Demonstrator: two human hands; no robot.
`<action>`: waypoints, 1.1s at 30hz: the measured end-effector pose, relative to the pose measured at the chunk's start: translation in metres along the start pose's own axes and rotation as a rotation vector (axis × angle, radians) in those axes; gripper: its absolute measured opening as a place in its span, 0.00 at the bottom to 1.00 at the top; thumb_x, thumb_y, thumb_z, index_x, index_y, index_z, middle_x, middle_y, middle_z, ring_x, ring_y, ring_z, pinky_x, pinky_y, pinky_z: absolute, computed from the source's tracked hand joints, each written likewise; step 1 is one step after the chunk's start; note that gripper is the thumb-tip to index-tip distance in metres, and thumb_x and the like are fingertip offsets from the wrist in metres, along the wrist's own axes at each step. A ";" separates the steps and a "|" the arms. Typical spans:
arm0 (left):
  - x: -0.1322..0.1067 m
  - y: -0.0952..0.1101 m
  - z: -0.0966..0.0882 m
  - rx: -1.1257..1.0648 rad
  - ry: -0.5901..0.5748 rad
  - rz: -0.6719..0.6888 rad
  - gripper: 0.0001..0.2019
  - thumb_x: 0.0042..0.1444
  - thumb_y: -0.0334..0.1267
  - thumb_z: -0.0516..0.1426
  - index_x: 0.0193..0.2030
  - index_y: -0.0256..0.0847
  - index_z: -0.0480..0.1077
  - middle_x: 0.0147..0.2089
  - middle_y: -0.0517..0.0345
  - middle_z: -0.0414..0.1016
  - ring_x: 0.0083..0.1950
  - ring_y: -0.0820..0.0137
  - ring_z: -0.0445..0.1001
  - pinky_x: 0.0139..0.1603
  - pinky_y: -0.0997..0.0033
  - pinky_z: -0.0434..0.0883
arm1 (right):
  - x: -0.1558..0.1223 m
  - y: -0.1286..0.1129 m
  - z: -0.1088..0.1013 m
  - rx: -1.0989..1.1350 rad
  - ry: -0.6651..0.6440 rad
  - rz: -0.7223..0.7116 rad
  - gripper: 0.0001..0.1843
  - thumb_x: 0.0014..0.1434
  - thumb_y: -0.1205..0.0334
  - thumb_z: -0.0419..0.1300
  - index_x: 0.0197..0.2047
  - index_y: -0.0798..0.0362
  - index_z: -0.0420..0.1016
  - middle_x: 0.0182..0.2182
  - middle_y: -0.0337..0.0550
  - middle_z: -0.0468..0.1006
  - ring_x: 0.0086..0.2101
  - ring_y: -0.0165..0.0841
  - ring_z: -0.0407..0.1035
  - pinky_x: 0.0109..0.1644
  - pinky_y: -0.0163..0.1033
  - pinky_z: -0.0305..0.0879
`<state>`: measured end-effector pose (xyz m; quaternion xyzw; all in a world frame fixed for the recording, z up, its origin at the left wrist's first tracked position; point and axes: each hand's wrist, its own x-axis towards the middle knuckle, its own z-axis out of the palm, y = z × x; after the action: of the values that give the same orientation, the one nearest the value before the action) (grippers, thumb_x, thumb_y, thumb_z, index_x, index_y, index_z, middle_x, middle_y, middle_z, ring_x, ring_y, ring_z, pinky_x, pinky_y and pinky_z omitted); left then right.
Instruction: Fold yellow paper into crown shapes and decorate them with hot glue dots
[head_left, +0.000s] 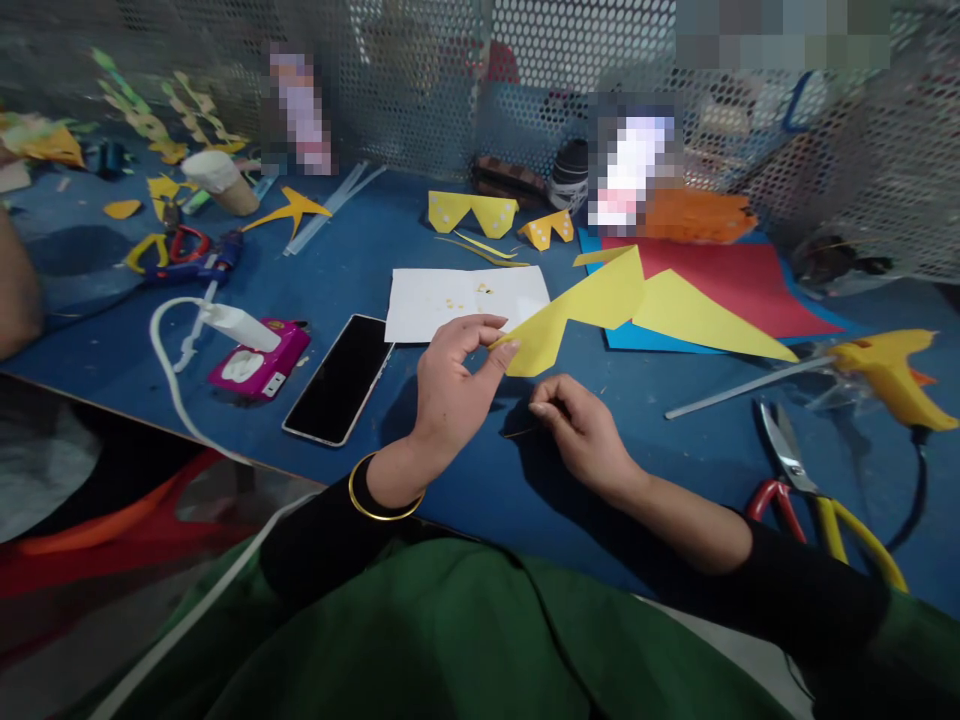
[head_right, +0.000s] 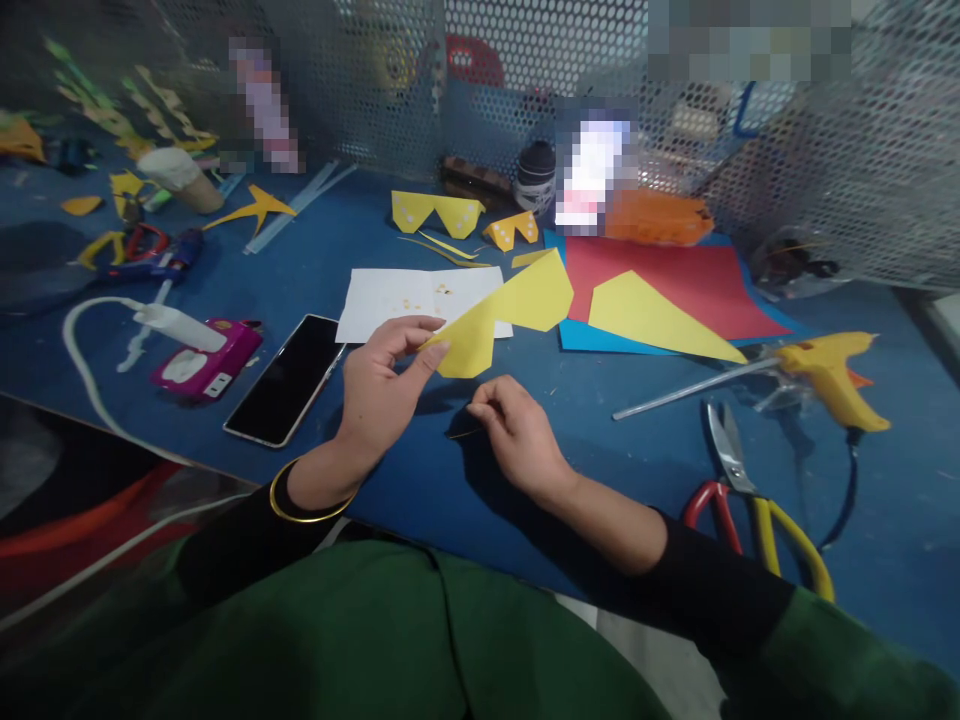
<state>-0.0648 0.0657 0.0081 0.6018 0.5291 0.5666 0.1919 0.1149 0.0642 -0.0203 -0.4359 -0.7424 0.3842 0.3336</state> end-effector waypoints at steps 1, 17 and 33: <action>0.000 0.000 0.000 -0.001 0.001 0.001 0.04 0.61 0.34 0.62 0.34 0.44 0.75 0.47 0.54 0.81 0.51 0.65 0.79 0.56 0.57 0.74 | -0.001 0.000 -0.002 0.026 0.014 0.027 0.09 0.67 0.58 0.54 0.33 0.49 0.66 0.28 0.37 0.69 0.30 0.31 0.64 0.36 0.38 0.62; -0.001 0.000 0.001 0.016 -0.012 -0.001 0.04 0.61 0.35 0.62 0.34 0.45 0.75 0.47 0.55 0.81 0.51 0.64 0.78 0.57 0.55 0.74 | -0.005 0.002 0.010 -0.454 -0.187 -0.168 0.08 0.66 0.64 0.56 0.34 0.51 0.72 0.34 0.44 0.74 0.34 0.33 0.66 0.40 0.41 0.57; 0.000 -0.002 -0.002 0.064 -0.047 0.006 0.03 0.60 0.38 0.63 0.34 0.46 0.76 0.47 0.54 0.81 0.49 0.62 0.79 0.55 0.53 0.75 | 0.021 0.019 -0.102 -0.205 0.155 0.140 0.12 0.61 0.52 0.59 0.30 0.50 0.70 0.23 0.36 0.73 0.24 0.28 0.67 0.31 0.37 0.65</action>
<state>-0.0677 0.0655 0.0065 0.6224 0.5403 0.5358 0.1830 0.1985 0.1178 0.0157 -0.5467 -0.7174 0.2939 0.3163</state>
